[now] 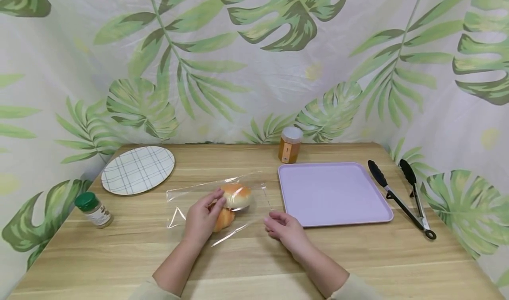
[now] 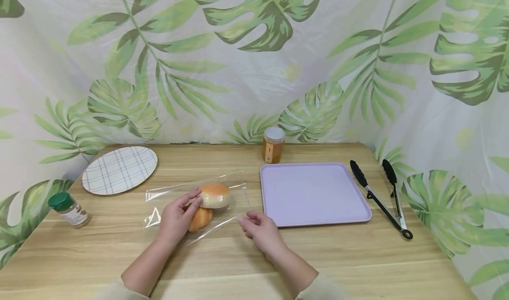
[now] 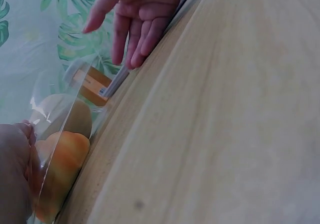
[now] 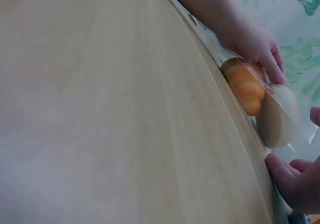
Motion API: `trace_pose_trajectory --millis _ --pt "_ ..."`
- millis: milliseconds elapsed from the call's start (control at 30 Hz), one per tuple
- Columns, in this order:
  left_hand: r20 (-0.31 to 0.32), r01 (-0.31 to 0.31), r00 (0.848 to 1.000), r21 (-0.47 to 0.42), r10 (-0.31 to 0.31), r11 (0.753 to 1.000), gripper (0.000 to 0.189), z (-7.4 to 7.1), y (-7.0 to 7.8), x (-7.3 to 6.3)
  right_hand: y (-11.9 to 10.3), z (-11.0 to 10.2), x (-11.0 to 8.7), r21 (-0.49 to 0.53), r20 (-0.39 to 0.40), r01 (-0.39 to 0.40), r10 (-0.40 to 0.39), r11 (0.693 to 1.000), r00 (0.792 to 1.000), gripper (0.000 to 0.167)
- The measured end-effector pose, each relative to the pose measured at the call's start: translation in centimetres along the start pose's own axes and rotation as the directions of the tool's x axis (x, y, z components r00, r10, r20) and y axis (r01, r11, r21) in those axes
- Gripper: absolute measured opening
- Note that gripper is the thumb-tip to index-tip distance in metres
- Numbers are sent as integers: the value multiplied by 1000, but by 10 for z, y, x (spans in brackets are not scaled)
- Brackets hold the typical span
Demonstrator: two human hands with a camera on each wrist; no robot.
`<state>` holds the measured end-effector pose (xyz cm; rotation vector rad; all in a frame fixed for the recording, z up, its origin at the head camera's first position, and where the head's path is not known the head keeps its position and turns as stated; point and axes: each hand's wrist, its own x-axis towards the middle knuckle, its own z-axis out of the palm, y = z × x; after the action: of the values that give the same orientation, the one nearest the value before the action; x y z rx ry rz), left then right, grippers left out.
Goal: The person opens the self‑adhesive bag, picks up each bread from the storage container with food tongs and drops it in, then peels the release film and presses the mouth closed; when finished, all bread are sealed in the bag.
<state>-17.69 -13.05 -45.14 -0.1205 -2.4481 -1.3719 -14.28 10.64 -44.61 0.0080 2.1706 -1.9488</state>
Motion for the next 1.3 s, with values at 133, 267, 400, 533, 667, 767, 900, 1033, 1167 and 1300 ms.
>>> trace_pose_trajectory --millis 133,267,400,533,667,767,900,1033,1167,1300 --pt "7 4 1000 -2 -4 1000 28 2 2 0 1 8 9 65 -36 1 2 998 999 56" --pt "10 -2 1000 -1 2 1000 29 5 5 0 5 14 17 132 -50 7 -1 991 999 52" --pt "36 -21 999 37 20 999 32 8 8 1 7 16 23 201 -64 12 1 980 998 46" --pt "101 -9 995 80 1 997 38 2 15 7 9 16 26 261 -75 6 14 965 997 41" --pt "172 23 984 95 -39 995 40 -10 24 24 10 15 25 272 -93 7 19 962 995 43" --pt "231 14 972 121 -42 993 41 -18 29 45 11 16 24 269 -110 9 22 963 994 43" --pt "343 -3 938 153 -50 988 46 -18 30 73 11 18 21 274 -115 14 18 962 993 41" --pt "456 -39 888 191 -53 981 49 -3 26 96 12 20 18 285 -104 13 17 958 994 39" --pt "522 -69 851 230 -63 971 46 15 24 112 13 23 17 290 -92 11 16 957 996 40" --pt "580 -58 810 226 -87 972 42 27 21 120 13 25 17 292 -84 17 9 956 996 40"
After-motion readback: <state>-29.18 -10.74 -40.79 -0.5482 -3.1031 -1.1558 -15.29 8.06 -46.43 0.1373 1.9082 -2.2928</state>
